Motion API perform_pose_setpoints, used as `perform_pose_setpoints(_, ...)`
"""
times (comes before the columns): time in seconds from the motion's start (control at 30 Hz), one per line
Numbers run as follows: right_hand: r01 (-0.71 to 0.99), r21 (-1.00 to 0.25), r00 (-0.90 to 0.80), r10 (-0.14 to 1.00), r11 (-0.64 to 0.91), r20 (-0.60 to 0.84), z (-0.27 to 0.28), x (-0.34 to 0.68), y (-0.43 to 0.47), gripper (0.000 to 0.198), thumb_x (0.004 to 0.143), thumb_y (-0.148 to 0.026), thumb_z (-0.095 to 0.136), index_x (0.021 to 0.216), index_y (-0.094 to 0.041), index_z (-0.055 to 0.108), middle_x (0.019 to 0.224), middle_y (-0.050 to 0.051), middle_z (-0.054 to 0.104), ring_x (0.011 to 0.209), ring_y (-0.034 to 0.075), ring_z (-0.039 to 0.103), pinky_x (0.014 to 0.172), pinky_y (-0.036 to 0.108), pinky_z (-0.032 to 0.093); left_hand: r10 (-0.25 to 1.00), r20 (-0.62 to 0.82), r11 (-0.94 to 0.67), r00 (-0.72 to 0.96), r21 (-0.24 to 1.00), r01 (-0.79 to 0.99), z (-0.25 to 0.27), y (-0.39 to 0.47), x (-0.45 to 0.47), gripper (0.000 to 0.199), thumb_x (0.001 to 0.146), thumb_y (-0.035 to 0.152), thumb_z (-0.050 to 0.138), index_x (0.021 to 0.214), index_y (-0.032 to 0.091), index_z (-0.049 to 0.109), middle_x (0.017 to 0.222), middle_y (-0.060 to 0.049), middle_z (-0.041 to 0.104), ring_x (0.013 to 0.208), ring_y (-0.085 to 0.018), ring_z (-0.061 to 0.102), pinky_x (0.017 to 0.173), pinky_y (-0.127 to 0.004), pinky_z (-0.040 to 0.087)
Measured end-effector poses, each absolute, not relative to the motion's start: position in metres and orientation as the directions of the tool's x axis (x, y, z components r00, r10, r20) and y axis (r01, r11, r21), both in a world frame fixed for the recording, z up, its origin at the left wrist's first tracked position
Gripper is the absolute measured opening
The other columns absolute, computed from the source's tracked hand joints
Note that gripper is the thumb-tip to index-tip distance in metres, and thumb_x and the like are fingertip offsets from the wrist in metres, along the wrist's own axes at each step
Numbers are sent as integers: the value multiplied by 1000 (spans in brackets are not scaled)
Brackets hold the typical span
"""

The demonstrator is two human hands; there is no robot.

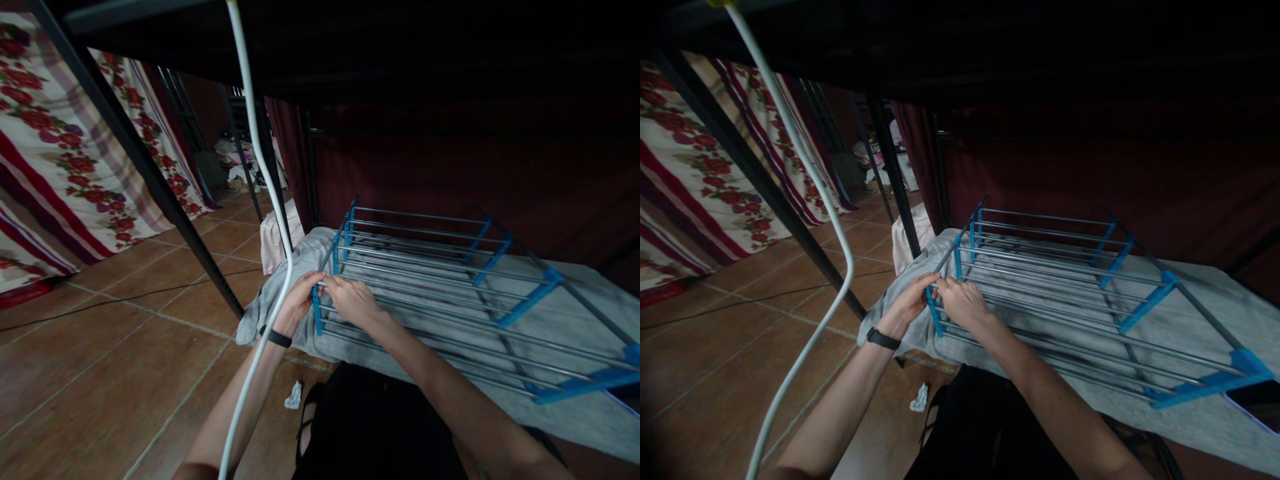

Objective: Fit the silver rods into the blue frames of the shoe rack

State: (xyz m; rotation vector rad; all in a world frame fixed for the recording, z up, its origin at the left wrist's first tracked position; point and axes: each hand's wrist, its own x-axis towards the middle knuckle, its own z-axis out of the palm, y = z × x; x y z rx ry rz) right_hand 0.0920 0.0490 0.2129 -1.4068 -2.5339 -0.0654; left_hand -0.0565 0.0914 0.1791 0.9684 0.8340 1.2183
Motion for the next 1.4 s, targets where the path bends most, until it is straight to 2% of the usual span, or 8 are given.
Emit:
perform_pose_setpoints(0.3, 845, -71, -503, 834, 530, 228, 216, 92, 46, 37, 101, -28, 25, 130, -17, 46, 114, 12, 64, 99, 21, 64, 80, 32, 49, 992, -13, 60, 122, 918, -392, 180, 87, -55, 17, 65, 24, 78, 74, 16, 67, 70, 0, 62, 62, -11, 55, 57, -24, 46)
perform_pose_setpoints(0.47, 839, -87, -511, 833, 537, 212, 212, 92, 48, 36, 101, -26, 26, 130, -16, 47, 118, 13, 63, 104, 21, 63, 82, 31, 48, 979, -4, 78, 205, 931, -356, 180, 88, -57, 18, 64, 23, 77, 73, 14, 64, 68, 0, 61, 57, -9, 51, 53, -22, 42)
perform_pose_setpoints(0.6, 835, -104, -512, 833, 540, 212, 211, 92, 48, 36, 101, -25, 28, 129, -17, 49, 121, 13, 62, 105, 21, 62, 85, 32, 48, 978, 3, 69, 208, 940, -336, 180, 90, -59, 18, 65, 23, 76, 76, 13, 65, 70, -1, 62, 57, -8, 50, 54, -22, 39)
perform_pose_setpoints(0.77, 841, -90, -508, 836, 533, 207, 210, 91, 47, 37, 100, -24, 27, 128, -15, 50, 116, 14, 64, 102, 21, 63, 83, 32, 48, 976, 4, 64, 218, 951, -302, 180, 91, -58, 19, 64, 24, 76, 76, 13, 66, 73, -2, 64, 60, -8, 51, 55, -22, 39)
perform_pose_setpoints(0.97, 828, -82, -526, 819, 555, 227, 207, 91, 48, 38, 100, -21, 26, 132, -17, 45, 118, 12, 63, 102, 21, 62, 82, 33, 49, 989, 8, 37, 149, 954, -298, 175, 92, -59, 23, 70, 33, 73, 82, 13, 69, 81, -4, 66, 69, -12, 56, 57, -24, 41)
perform_pose_setpoints(1.17, 817, -63, -551, 808, 573, 211, 205, 93, 47, 41, 97, -15, 28, 135, -16, 43, 121, 13, 61, 106, 21, 61, 84, 33, 48, 988, 28, 13, 153, 964, -265, 171, 94, -61, 30, 74, 41, 70, 85, 14, 71, 79, -5, 67, 61, -12, 53, 56, -27, 40)
perform_pose_setpoints(1.3, 817, -47, -557, 808, 575, 194, 206, 93, 46, 43, 98, -16, 26, 139, -15, 39, 123, 14, 60, 108, 22, 60, 85, 35, 48, 995, 20, 6, 97, 965, -262, 170, 94, -62, 29, 72, 42, 71, 81, 15, 70, 81, -5, 68, 72, -16, 59, 61, -27, 43)
perform_pose_setpoints(1.4, 825, -31, -551, 815, 565, 177, 205, 92, 44, 45, 98, -17, 25, 142, -15, 35, 124, 16, 59, 108, 22, 60, 84, 35, 49, 997, 22, -3, 68, 964, -266, 170, 94, -61, 27, 71, 42, 72, 78, 16, 70, 82, -6, 69, 85, -19, 61, 71, -29, 46)
